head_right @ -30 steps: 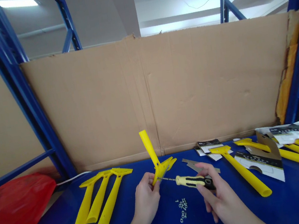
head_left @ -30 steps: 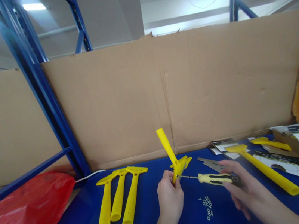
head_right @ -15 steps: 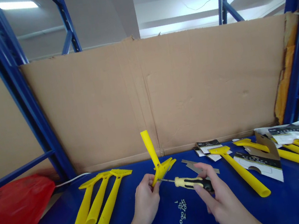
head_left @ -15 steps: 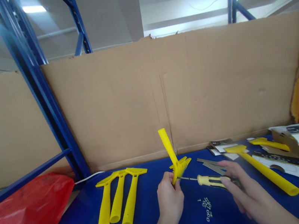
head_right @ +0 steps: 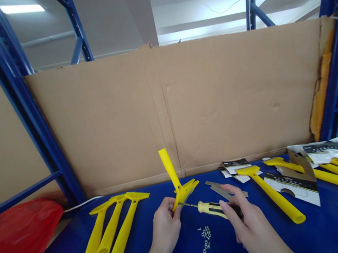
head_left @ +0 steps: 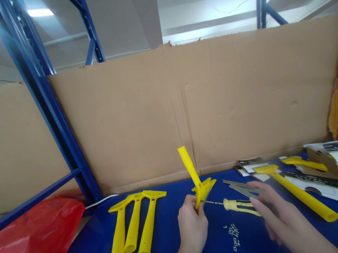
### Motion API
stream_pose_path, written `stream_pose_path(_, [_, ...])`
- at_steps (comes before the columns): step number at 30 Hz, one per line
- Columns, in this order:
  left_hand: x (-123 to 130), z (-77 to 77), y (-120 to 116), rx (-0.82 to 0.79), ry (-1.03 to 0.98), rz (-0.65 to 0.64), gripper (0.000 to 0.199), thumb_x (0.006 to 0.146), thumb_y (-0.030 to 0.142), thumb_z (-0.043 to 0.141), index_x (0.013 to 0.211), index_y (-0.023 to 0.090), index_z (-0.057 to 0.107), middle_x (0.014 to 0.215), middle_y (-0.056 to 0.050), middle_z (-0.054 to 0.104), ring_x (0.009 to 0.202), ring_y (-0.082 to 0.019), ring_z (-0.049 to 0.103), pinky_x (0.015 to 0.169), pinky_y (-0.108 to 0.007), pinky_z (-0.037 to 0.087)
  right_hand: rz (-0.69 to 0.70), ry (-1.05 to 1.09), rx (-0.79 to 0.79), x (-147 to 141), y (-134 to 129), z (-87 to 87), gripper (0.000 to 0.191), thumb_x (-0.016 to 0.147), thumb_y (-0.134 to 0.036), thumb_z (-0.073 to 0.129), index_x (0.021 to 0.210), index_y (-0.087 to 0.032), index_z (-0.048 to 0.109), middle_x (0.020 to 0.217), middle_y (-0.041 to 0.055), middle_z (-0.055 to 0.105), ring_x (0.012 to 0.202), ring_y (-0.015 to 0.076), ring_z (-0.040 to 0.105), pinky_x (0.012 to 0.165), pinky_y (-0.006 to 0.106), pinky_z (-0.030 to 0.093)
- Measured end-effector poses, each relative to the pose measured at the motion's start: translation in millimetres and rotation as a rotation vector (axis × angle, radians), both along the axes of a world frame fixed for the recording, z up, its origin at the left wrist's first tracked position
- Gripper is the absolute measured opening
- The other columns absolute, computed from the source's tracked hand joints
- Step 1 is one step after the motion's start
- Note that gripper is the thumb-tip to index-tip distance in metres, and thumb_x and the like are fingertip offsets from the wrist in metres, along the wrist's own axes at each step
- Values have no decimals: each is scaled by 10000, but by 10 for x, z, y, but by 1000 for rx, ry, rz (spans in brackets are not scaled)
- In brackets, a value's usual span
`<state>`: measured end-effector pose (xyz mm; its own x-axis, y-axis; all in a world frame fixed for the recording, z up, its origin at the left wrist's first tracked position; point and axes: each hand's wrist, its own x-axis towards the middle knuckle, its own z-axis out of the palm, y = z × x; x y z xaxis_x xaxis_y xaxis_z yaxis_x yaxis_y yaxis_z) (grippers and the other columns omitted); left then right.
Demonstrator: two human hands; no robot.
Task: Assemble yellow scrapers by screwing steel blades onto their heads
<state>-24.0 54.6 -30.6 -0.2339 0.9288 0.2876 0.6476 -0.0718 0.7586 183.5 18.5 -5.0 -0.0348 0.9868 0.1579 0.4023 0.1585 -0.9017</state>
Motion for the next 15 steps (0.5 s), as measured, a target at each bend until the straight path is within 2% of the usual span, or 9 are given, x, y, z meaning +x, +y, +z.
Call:
stream_pose_path(2, [3,0,-2,-4,11,-11,124,791,80,530,757,199,531,681,4,630,614,-145,577,576,-214,332,-23,16,-40,-25,-17,10,583,848,-626,336,1313,-275,303,629,-47,515,351,116,475,314,238,441])
stream_pose_path(3, [4,1,-2,-7,14,-12,125,792,78,530,758,199,533,683,3,631,617,-145,577,581,-214,332,-31,54,-42,-41,-27,9,600,841,-622,358,1330,-283,276,680,-34,530,381,123,496,308,239,442])
stream_pose_path(5, [4,4,0,-16,9,-2,126,793,80,533,751,199,535,674,5,629,621,-144,581,586,-212,334,-51,147,1,-66,-41,-6,632,807,-586,458,1340,-326,240,952,30,552,438,108,514,294,237,444])
stream_pose_path(6, [4,6,2,-19,4,3,125,794,83,536,746,198,535,669,6,628,622,-144,583,587,-212,335,-57,180,29,-73,-44,-19,637,787,-555,507,1329,-348,243,1087,53,514,443,89,503,291,237,446])
stream_pose_path(8, [3,11,6,-24,-2,7,121,792,88,542,743,198,534,666,6,628,621,-144,587,581,-211,335,-27,198,52,-71,-38,-49,609,763,-492,560,1289,-366,279,1182,57,464,440,64,479,290,226,441])
stream_pose_path(12, [2,18,5,-28,1,13,120,789,89,542,742,199,526,677,3,631,617,-147,587,568,-212,328,25,145,52,-26,-11,-76,529,770,-498,553,1236,-348,350,1065,40,529,511,115,534,284,205,409])
stream_pose_path(15, [5,15,0,-17,4,15,122,788,88,537,738,200,522,676,0,630,616,-151,583,566,-214,324,-2,46,76,5,-11,-37,431,793,-536,512,1157,-306,476,963,37,611,427,106,514,324,238,426])
